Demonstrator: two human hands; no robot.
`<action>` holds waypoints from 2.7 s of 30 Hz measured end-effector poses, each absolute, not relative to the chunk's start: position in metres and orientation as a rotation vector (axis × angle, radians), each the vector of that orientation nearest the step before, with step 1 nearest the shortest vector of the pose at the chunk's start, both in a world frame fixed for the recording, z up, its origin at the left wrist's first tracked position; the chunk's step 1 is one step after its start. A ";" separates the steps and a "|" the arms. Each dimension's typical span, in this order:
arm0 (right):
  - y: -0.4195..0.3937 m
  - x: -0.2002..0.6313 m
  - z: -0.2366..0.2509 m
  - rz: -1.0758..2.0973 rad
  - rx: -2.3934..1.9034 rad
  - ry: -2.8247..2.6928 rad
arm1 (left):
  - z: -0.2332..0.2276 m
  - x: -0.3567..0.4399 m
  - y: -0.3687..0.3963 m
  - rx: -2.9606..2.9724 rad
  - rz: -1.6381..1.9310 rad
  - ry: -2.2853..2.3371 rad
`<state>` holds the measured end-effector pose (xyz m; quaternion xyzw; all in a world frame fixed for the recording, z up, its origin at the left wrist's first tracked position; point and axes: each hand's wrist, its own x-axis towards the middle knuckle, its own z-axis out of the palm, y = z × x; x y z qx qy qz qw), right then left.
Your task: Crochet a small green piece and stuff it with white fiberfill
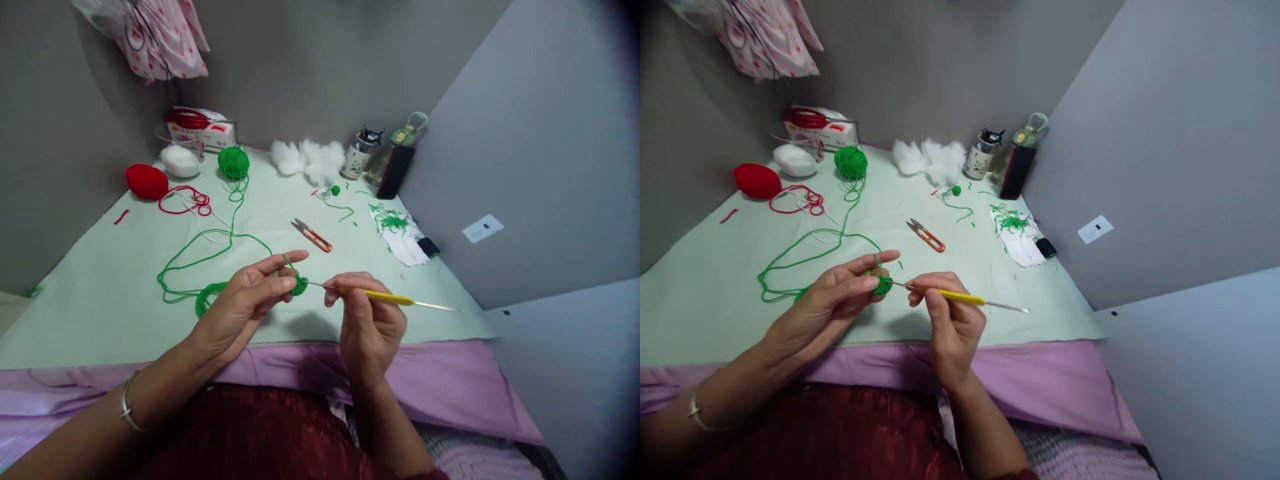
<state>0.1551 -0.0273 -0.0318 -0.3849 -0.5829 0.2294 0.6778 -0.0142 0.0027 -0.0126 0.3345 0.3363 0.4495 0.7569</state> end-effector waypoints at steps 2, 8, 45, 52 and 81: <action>-0.025 0.153 -0.029 0.601 -0.860 -1.296 | -0.013 -0.013 0.001 0.785 0.981 0.732; -0.028 0.147 -0.037 0.251 -0.927 -1.543 | -0.019 -0.006 -0.002 0.906 1.059 0.751; -0.035 0.158 -0.025 0.503 -0.956 -1.420 | -0.010 -0.016 -0.003 1.326 1.036 0.970; -0.033 0.160 -0.025 0.428 -0.936 -1.521 | -0.011 -0.017 -0.003 1.376 1.059 1.017; -0.026 0.157 -0.030 0.771 -0.809 -1.202 | -0.011 -0.013 0.002 0.799 0.896 0.674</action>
